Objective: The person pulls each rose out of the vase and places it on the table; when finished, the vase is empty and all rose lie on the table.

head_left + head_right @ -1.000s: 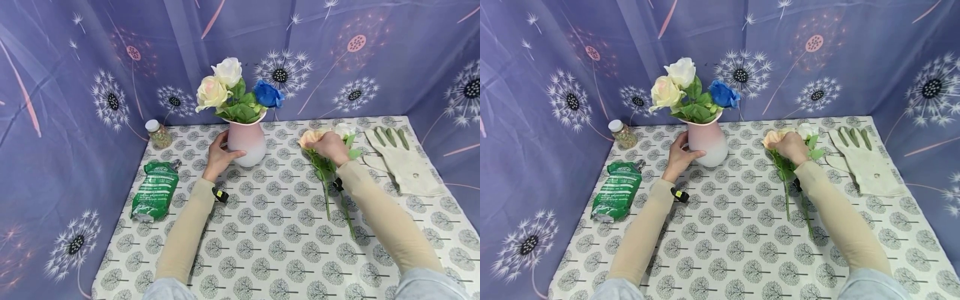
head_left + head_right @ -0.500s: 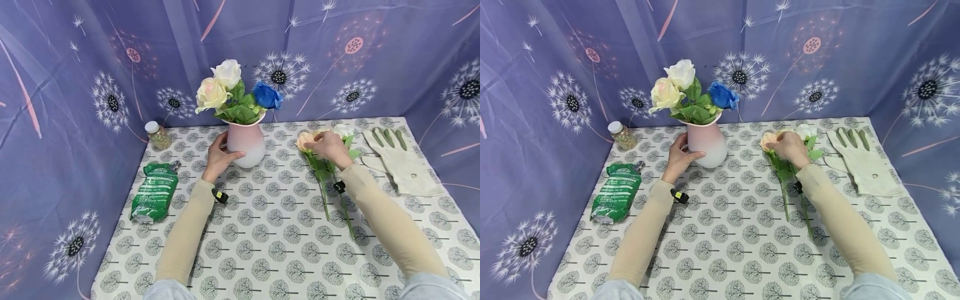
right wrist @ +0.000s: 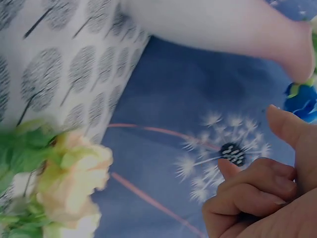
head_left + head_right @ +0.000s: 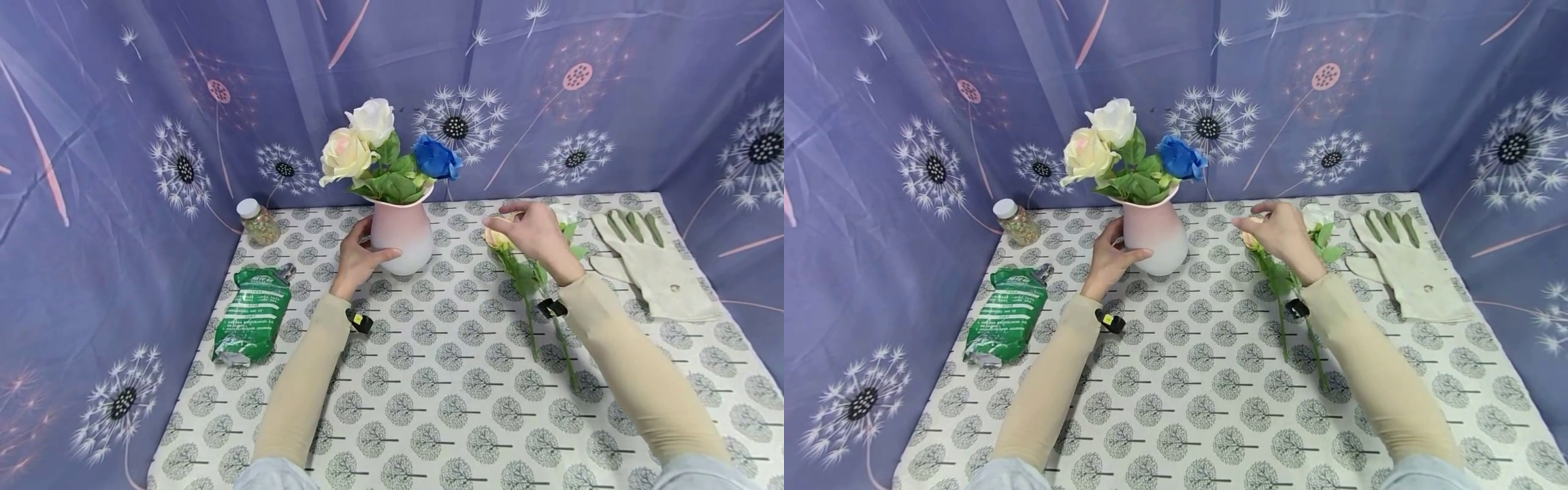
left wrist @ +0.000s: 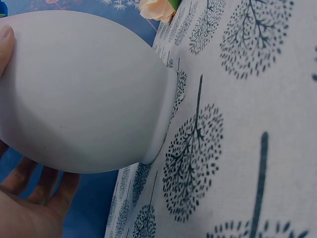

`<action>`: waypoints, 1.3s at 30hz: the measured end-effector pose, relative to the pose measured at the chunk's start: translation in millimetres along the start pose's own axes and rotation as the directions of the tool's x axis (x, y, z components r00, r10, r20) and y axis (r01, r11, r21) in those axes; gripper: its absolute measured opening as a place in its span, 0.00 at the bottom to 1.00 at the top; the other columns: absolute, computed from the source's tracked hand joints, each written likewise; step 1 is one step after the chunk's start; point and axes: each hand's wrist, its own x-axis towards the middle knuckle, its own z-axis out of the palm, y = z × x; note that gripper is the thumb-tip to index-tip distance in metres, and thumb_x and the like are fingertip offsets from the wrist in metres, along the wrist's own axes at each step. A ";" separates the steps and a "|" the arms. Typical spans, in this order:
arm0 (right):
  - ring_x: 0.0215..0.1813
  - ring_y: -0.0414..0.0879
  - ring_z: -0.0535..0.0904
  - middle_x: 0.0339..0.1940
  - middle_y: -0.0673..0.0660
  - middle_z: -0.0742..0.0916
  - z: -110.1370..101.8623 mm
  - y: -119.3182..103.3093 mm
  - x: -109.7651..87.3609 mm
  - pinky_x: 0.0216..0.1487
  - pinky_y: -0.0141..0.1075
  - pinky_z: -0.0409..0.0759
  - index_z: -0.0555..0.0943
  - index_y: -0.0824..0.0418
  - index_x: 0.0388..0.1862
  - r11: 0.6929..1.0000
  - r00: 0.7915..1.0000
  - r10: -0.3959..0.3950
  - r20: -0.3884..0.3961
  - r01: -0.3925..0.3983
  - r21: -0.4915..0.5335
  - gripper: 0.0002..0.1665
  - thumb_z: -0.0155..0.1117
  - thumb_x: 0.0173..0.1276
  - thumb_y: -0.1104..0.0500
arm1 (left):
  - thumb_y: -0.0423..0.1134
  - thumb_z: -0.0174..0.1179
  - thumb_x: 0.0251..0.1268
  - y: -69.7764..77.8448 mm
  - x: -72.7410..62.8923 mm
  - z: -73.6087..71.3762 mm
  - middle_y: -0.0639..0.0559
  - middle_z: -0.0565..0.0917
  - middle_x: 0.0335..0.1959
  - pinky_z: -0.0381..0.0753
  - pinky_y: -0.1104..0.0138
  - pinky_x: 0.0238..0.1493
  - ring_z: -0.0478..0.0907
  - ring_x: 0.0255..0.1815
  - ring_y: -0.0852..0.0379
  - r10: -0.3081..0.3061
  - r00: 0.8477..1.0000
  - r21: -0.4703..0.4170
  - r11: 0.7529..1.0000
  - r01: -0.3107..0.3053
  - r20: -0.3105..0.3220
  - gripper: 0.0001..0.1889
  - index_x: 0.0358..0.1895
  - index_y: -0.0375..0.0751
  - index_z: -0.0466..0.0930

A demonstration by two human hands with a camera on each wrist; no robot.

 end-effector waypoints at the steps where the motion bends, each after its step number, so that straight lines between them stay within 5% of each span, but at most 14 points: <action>1: 0.28 0.45 0.71 0.31 0.52 0.82 0.5 -4.6 -2.8 0.25 0.35 0.70 0.82 0.60 0.72 0.999 1.000 -0.017 -0.017 0.018 0.027 0.43 0.75 0.70 0.33 | 0.41 0.89 0.47 -0.3 0.0 -0.1 0.37 0.82 0.70 0.84 0.47 0.74 0.82 0.69 0.38 0.000 1.000 0.001 1.000 0.000 0.000 0.53 0.80 0.46 0.72; 6: 0.17 0.39 0.59 0.14 0.41 0.67 5.0 -25.7 -16.1 0.17 0.33 0.59 0.84 0.60 0.70 0.984 0.995 -0.094 -0.047 0.100 0.146 0.41 0.78 0.69 0.36 | 0.40 0.88 0.47 -0.5 -0.4 -0.5 0.36 0.82 0.70 0.84 0.47 0.74 0.82 0.69 0.38 0.001 1.000 -0.004 1.000 -0.001 0.003 0.52 0.80 0.45 0.72; 14: 0.18 0.38 0.60 0.14 0.41 0.68 18.9 -57.4 -19.6 0.20 0.33 0.64 0.82 0.60 0.72 0.937 0.991 -0.127 -0.047 0.136 0.323 0.39 0.78 0.71 0.39 | 0.41 0.88 0.48 -1.1 -1.1 -1.5 0.37 0.82 0.70 0.83 0.47 0.75 0.82 0.69 0.38 0.006 1.000 -0.015 1.000 -0.006 0.004 0.51 0.79 0.47 0.73; 19: 0.18 0.37 0.58 0.14 0.40 0.65 33.7 -80.1 -8.7 0.19 0.32 0.60 0.79 0.61 0.75 0.876 0.991 -0.114 -0.077 0.137 0.462 0.42 0.78 0.71 0.40 | 0.40 0.88 0.48 -2.8 -1.6 -2.0 0.37 0.82 0.70 0.84 0.47 0.75 0.82 0.69 0.38 0.017 1.000 -0.023 1.000 -0.017 -0.004 0.51 0.79 0.47 0.73; 23: 0.23 0.37 0.66 0.18 0.40 0.73 41.3 -93.6 0.5 0.31 0.31 0.70 0.74 0.63 0.80 0.841 0.993 -0.066 -0.097 0.107 0.530 0.49 0.79 0.70 0.39 | 0.41 0.88 0.48 -3.0 -1.4 -1.7 0.37 0.82 0.70 0.84 0.48 0.75 0.82 0.68 0.38 0.017 1.000 -0.022 1.000 -0.017 -0.001 0.51 0.80 0.47 0.73; 27: 0.24 0.36 0.68 0.19 0.40 0.76 49.3 -102.8 11.0 0.29 0.29 0.72 0.83 0.62 0.66 0.781 0.993 -0.057 -0.102 0.108 0.615 0.36 0.78 0.70 0.39 | 0.41 0.88 0.48 -2.2 -1.1 -1.4 0.37 0.82 0.71 0.83 0.47 0.75 0.82 0.69 0.37 0.015 1.000 -0.020 1.000 -0.015 0.000 0.52 0.80 0.46 0.72; 30: 0.18 0.35 0.62 0.16 0.40 0.71 54.5 -107.4 17.3 0.18 0.28 0.62 0.87 0.59 0.47 0.729 0.992 -0.061 -0.114 0.122 0.674 0.23 0.79 0.70 0.41 | 0.41 0.88 0.48 -0.8 -1.0 -0.9 0.36 0.82 0.71 0.83 0.47 0.76 0.82 0.70 0.38 0.019 1.000 -0.014 1.000 -0.019 0.002 0.52 0.80 0.45 0.72; 39: 0.17 0.35 0.64 0.16 0.41 0.78 61.0 -116.8 26.5 0.19 0.28 0.63 0.91 0.65 0.51 0.677 0.983 -0.039 -0.178 0.157 0.719 0.23 0.81 0.69 0.48 | 0.41 0.88 0.47 -1.6 1.4 -1.0 0.37 0.82 0.72 0.85 0.48 0.74 0.81 0.71 0.39 0.012 1.000 0.000 1.000 -0.012 0.004 0.53 0.80 0.46 0.71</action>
